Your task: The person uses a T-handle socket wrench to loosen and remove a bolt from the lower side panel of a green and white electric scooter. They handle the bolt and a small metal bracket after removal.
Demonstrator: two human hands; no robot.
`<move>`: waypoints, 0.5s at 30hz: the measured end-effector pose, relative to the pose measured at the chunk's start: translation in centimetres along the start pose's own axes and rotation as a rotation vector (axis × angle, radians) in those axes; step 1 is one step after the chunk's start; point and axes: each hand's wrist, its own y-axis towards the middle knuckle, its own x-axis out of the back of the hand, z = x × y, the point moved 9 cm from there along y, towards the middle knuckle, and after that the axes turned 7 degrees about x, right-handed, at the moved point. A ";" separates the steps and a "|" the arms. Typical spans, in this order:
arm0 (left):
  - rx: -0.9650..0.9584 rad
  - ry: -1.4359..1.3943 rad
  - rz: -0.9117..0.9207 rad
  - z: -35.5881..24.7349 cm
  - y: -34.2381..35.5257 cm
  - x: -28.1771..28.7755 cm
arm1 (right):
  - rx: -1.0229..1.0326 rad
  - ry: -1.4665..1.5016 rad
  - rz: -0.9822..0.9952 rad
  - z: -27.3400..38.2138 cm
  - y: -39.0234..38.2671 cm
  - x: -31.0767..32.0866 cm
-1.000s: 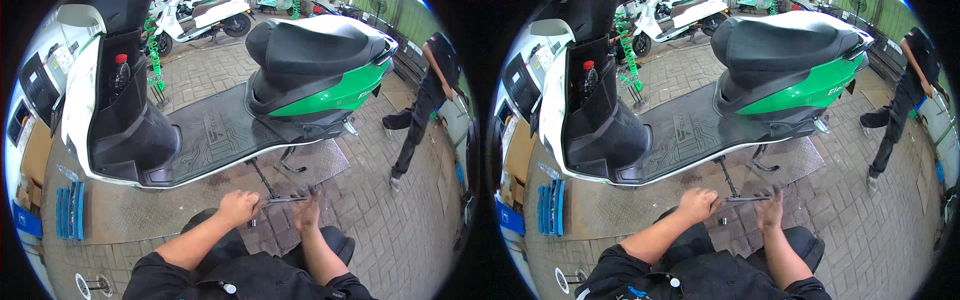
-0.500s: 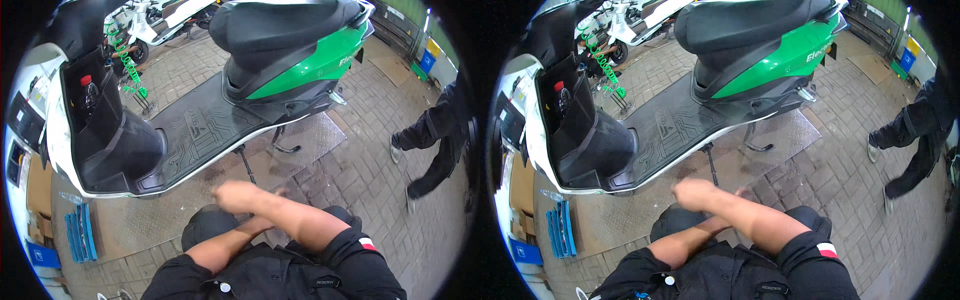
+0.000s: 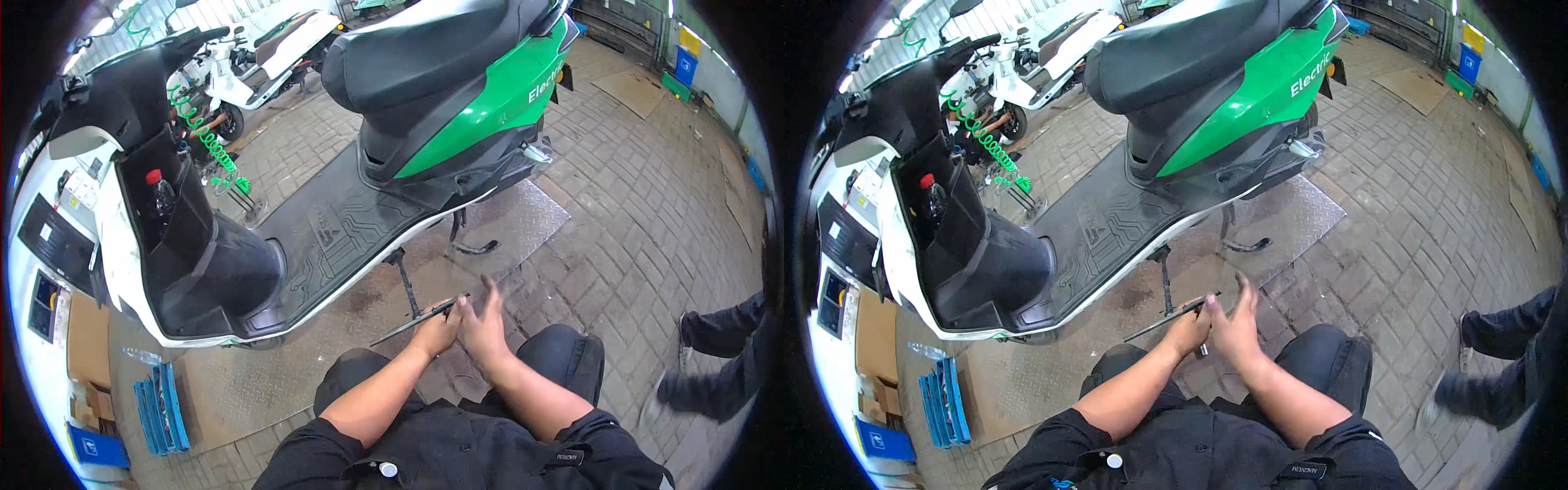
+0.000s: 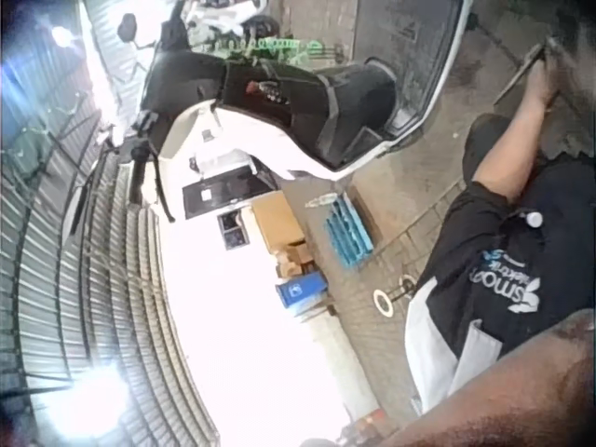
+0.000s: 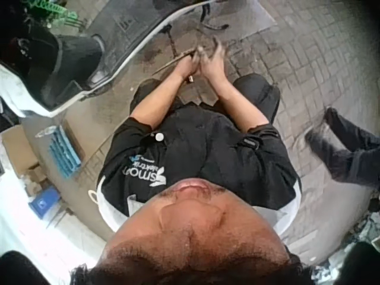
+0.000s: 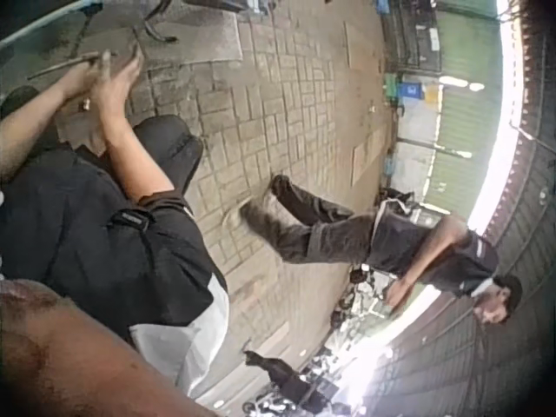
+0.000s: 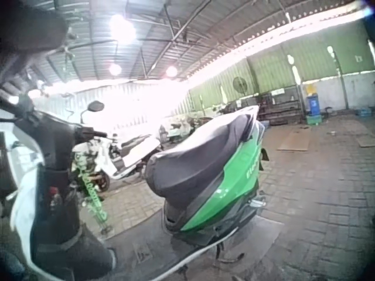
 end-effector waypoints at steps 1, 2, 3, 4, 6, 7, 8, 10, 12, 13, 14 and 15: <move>-0.003 0.013 -0.010 0.7 -0.4 0.7 | -0.399 0.203 -0.070 -4.8 -1.5 -1.7; -0.093 0.154 -0.008 1.7 -0.9 0.9 | -0.481 0.290 0.169 -2.4 -1.4 -4.0; -0.183 0.293 -0.001 2.1 -1.2 0.6 | -0.555 0.368 0.411 0.4 -1.8 -5.7; -0.157 0.333 -0.008 3.5 -1.1 1.0 | -0.497 0.405 0.290 -0.6 -2.1 -7.2; -0.126 0.356 0.072 2.0 0.1 0.2 | -0.447 0.362 0.275 -1.2 -0.9 -5.9; -0.075 0.399 0.143 1.8 0.2 0.0 | -0.403 0.347 0.271 -1.2 -0.3 -5.6; 0.042 0.324 0.162 2.1 -0.9 1.2 | -0.392 0.309 0.312 0.0 -0.5 -5.8; 0.058 0.243 0.174 1.3 -3.0 2.3 | -0.410 0.313 0.332 1.5 -1.0 -5.9; 0.169 0.146 0.230 2.5 -4.5 3.3 | -0.434 0.311 0.289 2.4 -0.9 -5.6; 0.106 0.203 0.278 3.7 -5.2 3.2 | -0.431 0.304 0.287 0.3 -0.5 -5.7; 0.034 0.257 0.332 4.8 -5.7 2.6 | -0.453 0.429 0.151 -3.9 0.3 -4.9; 0.040 0.256 0.337 5.9 -6.6 3.4 | -0.483 0.568 0.022 -6.6 0.5 -4.4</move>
